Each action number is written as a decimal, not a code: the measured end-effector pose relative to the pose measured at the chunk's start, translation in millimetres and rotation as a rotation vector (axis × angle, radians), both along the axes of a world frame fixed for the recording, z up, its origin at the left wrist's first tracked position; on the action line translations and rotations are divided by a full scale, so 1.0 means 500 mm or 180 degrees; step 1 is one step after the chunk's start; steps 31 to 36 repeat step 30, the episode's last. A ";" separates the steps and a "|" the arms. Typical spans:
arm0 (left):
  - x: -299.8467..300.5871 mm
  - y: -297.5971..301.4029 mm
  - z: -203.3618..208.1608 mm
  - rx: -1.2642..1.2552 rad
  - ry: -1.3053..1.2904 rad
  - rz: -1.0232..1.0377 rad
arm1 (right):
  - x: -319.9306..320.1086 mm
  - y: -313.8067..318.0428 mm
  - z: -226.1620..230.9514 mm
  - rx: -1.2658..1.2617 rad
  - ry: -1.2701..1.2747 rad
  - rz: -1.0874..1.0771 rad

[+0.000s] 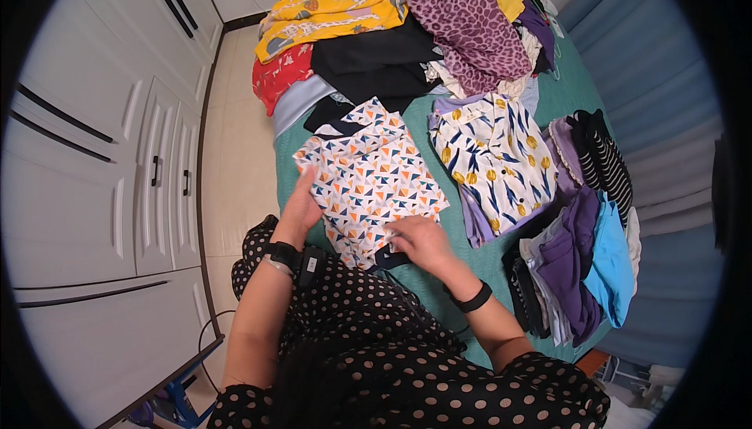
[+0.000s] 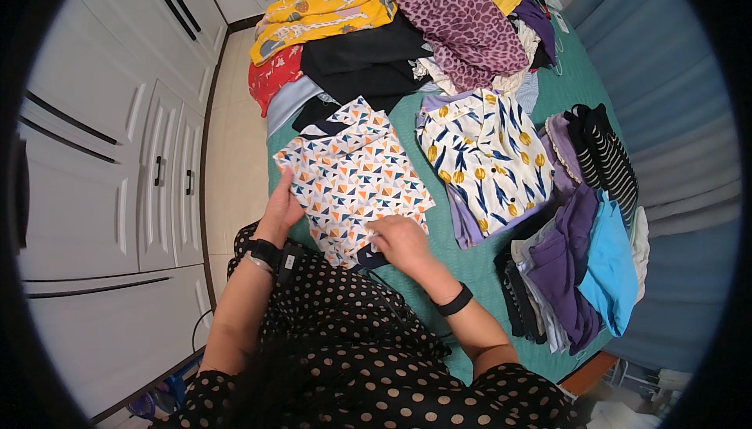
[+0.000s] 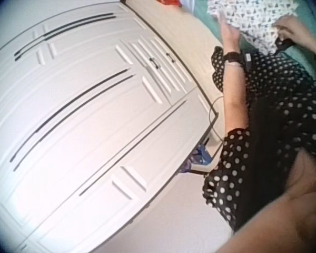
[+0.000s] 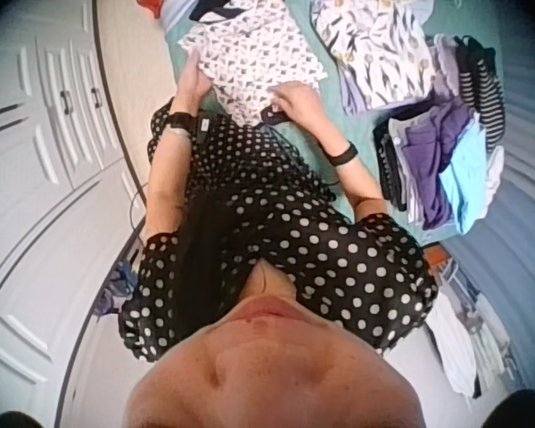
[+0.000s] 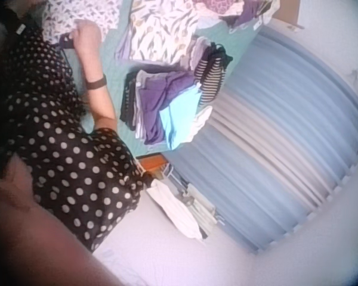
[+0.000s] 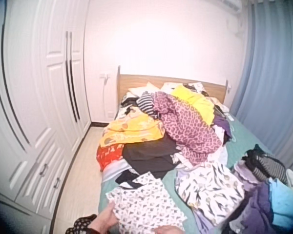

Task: Folding various items of clothing on a bed.

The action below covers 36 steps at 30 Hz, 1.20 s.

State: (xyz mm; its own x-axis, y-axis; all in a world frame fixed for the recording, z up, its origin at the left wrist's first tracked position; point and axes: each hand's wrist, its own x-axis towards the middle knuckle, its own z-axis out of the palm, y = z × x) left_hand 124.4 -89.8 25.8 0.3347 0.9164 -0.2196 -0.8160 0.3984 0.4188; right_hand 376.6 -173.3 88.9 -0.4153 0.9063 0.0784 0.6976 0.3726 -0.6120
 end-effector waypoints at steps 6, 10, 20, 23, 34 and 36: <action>-0.003 0.026 -0.047 -0.0680 0.0839 0.0207 | 0.068 -0.007 -0.011 -0.0530 0.0189 -0.0611; -0.002 0.041 0.057 -0.0231 -0.0078 -0.0460 | 0.090 -0.001 -0.015 -0.0753 0.0457 -0.0987; -0.041 0.020 -0.062 -0.0888 0.0761 0.0100 | 0.028 0.205 0.019 0.0055 0.0312 -0.0531; -0.022 0.023 -0.050 -0.0786 0.1035 0.0180 | -0.013 0.320 -0.037 -0.0694 0.0813 -0.0185; -0.044 -0.003 -0.088 -0.0568 0.4071 0.1167 | 0.036 0.352 -0.067 0.0205 0.0878 -0.0819; -0.044 -0.003 -0.088 -0.0568 0.4071 0.1167 | 0.036 0.352 -0.067 0.0205 0.0878 -0.0819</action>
